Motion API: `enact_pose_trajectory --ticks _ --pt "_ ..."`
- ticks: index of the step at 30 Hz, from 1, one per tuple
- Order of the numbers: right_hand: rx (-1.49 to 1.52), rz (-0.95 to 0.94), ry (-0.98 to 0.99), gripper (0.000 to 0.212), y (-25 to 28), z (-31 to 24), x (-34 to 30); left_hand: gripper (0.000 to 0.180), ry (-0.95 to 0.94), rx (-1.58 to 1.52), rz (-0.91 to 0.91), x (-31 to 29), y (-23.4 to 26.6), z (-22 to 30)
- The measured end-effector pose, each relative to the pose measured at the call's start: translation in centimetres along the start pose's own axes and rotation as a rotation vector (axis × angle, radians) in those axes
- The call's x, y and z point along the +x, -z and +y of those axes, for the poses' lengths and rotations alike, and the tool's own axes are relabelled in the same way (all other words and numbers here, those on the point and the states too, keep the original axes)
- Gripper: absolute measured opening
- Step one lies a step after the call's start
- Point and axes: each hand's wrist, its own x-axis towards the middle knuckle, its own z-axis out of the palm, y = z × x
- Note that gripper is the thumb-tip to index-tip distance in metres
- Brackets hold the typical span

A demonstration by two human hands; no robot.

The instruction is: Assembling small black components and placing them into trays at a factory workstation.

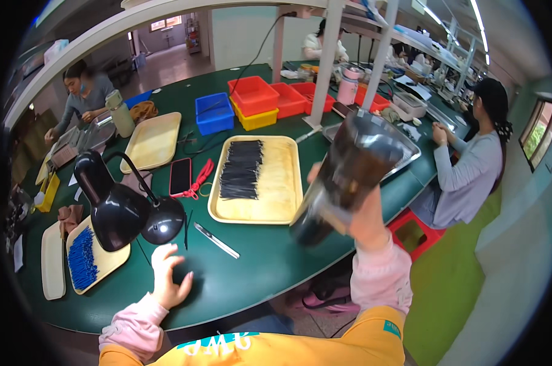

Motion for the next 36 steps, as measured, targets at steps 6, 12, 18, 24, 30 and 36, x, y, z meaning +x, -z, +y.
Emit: enact_pose_trajectory --ticks 6,12,18,24,30,36 --pt "0.466 -0.347 -0.403 0.071 -1.1 -2.0 -9.5 0.075 -0.145 -0.696 -0.116 7.0 1.9 7.1" --pt "0.451 -0.584 -0.477 0.073 -2.1 -3.1 -12.9 0.094 -0.511 -0.818 -0.486 10.9 4.7 14.5" --pt "0.45 -0.741 -0.433 0.074 -2.7 -2.5 -14.6 0.077 -0.55 -0.714 -0.53 9.3 4.8 15.8" --pt "0.357 -0.612 -0.344 0.074 -3.8 -2.4 -15.3 0.075 -0.357 -0.753 -0.296 7.7 4.3 16.1" --pt "0.33 -0.387 -0.311 0.074 -2.5 -2.6 -15.9 0.053 0.402 -1.605 0.05 6.6 2.2 15.6" --pt "-0.151 -0.309 0.222 0.065 -0.2 -7.8 -12.5 0.062 1.056 -1.813 -0.101 4.8 -1.9 11.4"
